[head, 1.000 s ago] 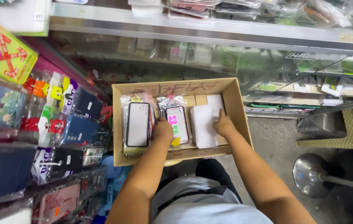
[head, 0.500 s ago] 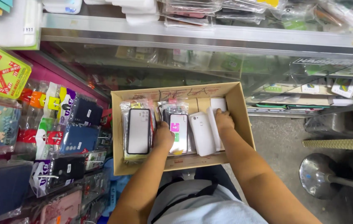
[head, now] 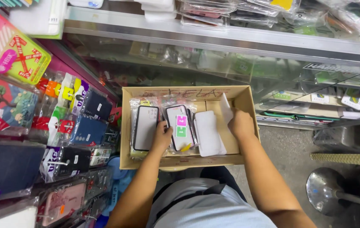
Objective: The person sorts through a cardboard box filled with packaged phone cases. They pick up individual cases, turn them over to view the back, and place them back into the box or onto the glass counter. The person handles various designs, including clear, black, and pink cases.
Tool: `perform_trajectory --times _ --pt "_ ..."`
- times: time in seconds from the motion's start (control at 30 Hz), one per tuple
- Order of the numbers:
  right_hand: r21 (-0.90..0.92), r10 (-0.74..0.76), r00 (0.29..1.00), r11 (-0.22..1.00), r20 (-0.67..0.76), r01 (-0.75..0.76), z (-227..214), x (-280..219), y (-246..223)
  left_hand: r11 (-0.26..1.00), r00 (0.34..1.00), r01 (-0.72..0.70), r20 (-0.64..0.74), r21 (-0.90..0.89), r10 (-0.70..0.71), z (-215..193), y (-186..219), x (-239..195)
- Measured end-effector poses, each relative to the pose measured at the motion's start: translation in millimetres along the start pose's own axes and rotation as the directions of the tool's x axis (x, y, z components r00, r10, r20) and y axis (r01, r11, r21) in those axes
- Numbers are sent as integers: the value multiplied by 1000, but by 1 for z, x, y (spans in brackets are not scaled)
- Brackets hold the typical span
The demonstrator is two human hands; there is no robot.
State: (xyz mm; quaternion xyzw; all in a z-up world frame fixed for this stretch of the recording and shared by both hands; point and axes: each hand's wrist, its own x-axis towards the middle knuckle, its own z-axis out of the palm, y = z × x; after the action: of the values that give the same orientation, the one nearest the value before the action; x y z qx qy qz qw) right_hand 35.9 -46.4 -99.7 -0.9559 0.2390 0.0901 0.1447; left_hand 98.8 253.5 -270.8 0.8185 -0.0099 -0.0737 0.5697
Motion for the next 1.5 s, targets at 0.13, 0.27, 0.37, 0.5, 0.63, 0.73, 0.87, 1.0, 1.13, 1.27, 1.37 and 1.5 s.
perform_trajectory --times 0.13,0.27,0.37,0.5,0.63,0.73,0.87,1.0,1.13,1.27,1.37,1.5 --pt "433 -76 954 878 -289 202 6 -34 0 955 1000 22 3 -295 -22 -9 10 -25" --pt "732 -149 928 577 -343 363 -8 -88 -40 780 983 184 96 -599 -158 -12 58 -56" --pt "548 -241 837 661 -491 512 -11 -109 -58 724 976 214 117 -656 -183 -5 74 -70" --pt "345 -397 715 675 -575 652 -7 -127 -65 753 970 234 98 -615 -221 0 95 -83" --pt "154 -453 654 740 -606 655 -13 -148 -76 737 968 242 109 -631 -225 -3 105 -89" --pt "113 -521 601 692 -605 713 -10 -158 -82 731 966 253 131 -634 -222 -2 104 -91" --pt "126 -597 633 671 -492 730 -2 -164 -85 731 964 266 170 -628 -205 2 104 -95" --pt "137 -577 671 702 -466 698 6 -160 -85 710 972 218 216 -670 -94 -2 102 -95" --pt "220 -538 687 686 -488 693 0 -165 -87 673 968 196 250 -713 -16 -13 119 -101" --pt "303 -513 738 689 -438 659 0 -165 -89 608 953 237 303 -758 7 -12 111 -99" --pt "311 -568 719 654 -400 689 -3 -161 -88 660 967 162 251 -733 41 -3 86 -89" --pt "460 -566 732 572 -378 680 4 -140 -80 741 980 -1 149 -671 136 -11 98 -90"
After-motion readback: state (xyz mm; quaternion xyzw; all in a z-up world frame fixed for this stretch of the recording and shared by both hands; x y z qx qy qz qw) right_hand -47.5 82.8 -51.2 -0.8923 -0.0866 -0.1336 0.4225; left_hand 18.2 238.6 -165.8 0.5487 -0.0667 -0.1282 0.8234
